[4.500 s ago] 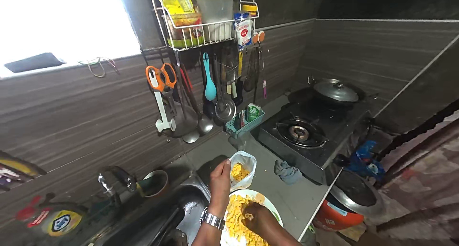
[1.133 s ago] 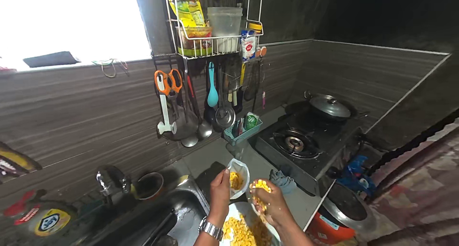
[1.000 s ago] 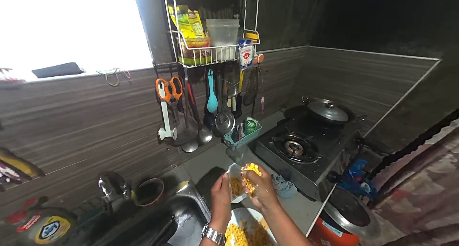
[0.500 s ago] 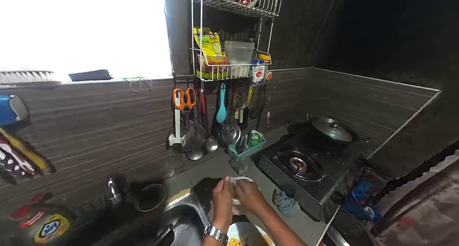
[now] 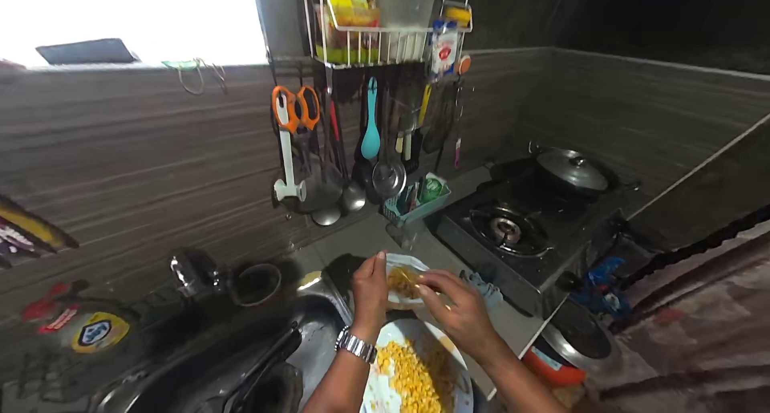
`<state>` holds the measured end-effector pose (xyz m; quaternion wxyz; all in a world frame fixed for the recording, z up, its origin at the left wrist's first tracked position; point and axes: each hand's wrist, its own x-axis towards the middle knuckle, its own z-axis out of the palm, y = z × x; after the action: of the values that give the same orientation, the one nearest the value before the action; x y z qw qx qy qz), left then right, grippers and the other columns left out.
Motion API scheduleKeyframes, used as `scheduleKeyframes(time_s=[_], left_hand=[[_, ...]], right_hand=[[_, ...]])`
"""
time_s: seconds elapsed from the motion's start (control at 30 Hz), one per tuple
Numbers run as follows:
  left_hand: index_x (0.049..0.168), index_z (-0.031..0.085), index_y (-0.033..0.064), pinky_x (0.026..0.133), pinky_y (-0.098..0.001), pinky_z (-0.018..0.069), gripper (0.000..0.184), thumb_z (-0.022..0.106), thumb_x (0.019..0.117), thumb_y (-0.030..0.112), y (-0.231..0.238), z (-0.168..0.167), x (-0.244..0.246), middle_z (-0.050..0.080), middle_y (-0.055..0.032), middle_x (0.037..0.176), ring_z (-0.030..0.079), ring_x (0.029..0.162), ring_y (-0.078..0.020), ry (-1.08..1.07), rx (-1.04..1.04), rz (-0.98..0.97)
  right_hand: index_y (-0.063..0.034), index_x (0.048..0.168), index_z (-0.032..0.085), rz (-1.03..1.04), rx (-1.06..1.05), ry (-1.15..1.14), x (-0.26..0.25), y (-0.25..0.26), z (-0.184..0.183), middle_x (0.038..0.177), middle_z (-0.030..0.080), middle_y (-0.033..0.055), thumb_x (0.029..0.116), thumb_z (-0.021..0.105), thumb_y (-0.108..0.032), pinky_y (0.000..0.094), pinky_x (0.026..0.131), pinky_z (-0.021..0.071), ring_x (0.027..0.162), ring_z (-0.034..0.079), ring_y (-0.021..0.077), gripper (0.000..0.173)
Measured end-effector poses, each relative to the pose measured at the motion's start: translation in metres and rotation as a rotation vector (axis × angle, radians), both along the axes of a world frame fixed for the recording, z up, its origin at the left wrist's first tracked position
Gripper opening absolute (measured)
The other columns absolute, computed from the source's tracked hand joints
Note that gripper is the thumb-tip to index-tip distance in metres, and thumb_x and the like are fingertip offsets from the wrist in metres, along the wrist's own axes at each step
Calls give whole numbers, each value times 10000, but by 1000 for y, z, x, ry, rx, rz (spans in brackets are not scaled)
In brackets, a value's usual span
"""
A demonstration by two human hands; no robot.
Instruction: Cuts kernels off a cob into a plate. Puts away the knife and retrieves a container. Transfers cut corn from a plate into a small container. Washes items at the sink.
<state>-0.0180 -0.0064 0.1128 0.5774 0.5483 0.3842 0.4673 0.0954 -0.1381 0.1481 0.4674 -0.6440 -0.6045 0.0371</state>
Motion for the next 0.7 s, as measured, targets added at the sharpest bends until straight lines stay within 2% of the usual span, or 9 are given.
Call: scheduleKeyframes(time_s=[0.07, 0.17, 0.23, 0.27, 0.37, 0.43, 0.53, 0.6, 0.7], left_hand=[[1100, 745, 23, 870, -348, 566, 287, 559, 1063, 239, 1, -2, -3, 737, -87, 1026, 689, 943, -130, 12, -18, 0], [1129, 744, 30, 901, -360, 562, 289, 555, 1067, 239, 3, -5, -7, 740, -87, 1058, 690, 979, -138, 23, -38, -20], [1122, 748, 36, 872, -353, 565, 280, 560, 1065, 236, 2, -4, -6, 741, -77, 1037, 690, 958, -137, 16, -48, -27], [1129, 745, 38, 874, -351, 562, 279, 557, 1065, 234, 2, -3, -6, 739, -73, 1046, 686, 964, -136, 12, -49, -38], [1126, 747, 44, 823, -327, 575, 270, 553, 1068, 223, -1, -4, -4, 742, -66, 1018, 693, 920, -127, 5, -52, -49], [1136, 749, 49, 859, -340, 580, 268, 554, 1067, 218, -3, -8, -3, 748, -69, 1038, 701, 951, -136, 15, -49, -59], [1129, 749, 46, 845, -346, 583, 268, 556, 1067, 221, -7, -11, -3, 747, -74, 1030, 702, 940, -142, 29, -53, -74], [1137, 746, 45, 855, -341, 578, 265, 557, 1066, 216, -9, -12, -5, 744, -75, 1043, 697, 952, -136, 40, -49, -77], [1137, 745, 47, 843, -344, 581, 272, 555, 1067, 228, -7, -12, -9, 741, -72, 1044, 695, 947, -141, 40, -59, -73]], right_hand=[[-50, 1222, 699, -31, 17, 71, -2, -45, -29, 1236, 683, 106, 955, 716, -343, 341, 963, 600, 1125, 678, 150, 397], [14, 1463, 503, -68, -321, 1, -9, -111, -91, 1496, 486, 282, 715, 847, -632, 518, 1107, 488, 1387, 503, 375, 1047], [33, 1521, 425, -85, -511, -103, -16, -137, -127, 1554, 400, 326, 574, 857, -750, 582, 1156, 418, 1433, 426, 465, 1302], [27, 1536, 409, -92, -567, -160, -19, -143, -143, 1574, 376, 323, 549, 829, -805, 592, 1175, 384, 1446, 406, 473, 1357], [-84, 1583, 384, -114, -612, -259, -23, -137, -166, 1617, 333, 281, 557, 738, -893, 613, 1205, 317, 1486, 351, 448, 1353], [-169, 1600, 373, -105, -601, -290, -23, -122, -170, 1640, 316, 241, 549, 756, -885, 618, 1210, 310, 1503, 331, 426, 1328], [-173, 1599, 381, -10, -618, -310, -27, -102, -169, 1664, 279, 223, 593, 802, -798, 614, 1239, 259, 1530, 286, 414, 1257], [-196, 1624, 325, 64, -688, -314, -37, -92, -162, 1691, 215, 213, 658, 791, -759, 629, 1250, 202, 1549, 236, 419, 1212], [-235, 1651, 252, 74, -775, -338, -52, -77, -165, 1705, 156, 218, 669, 669, -889, 705, 1228, 106, 1561, 178, 437, 1251]])
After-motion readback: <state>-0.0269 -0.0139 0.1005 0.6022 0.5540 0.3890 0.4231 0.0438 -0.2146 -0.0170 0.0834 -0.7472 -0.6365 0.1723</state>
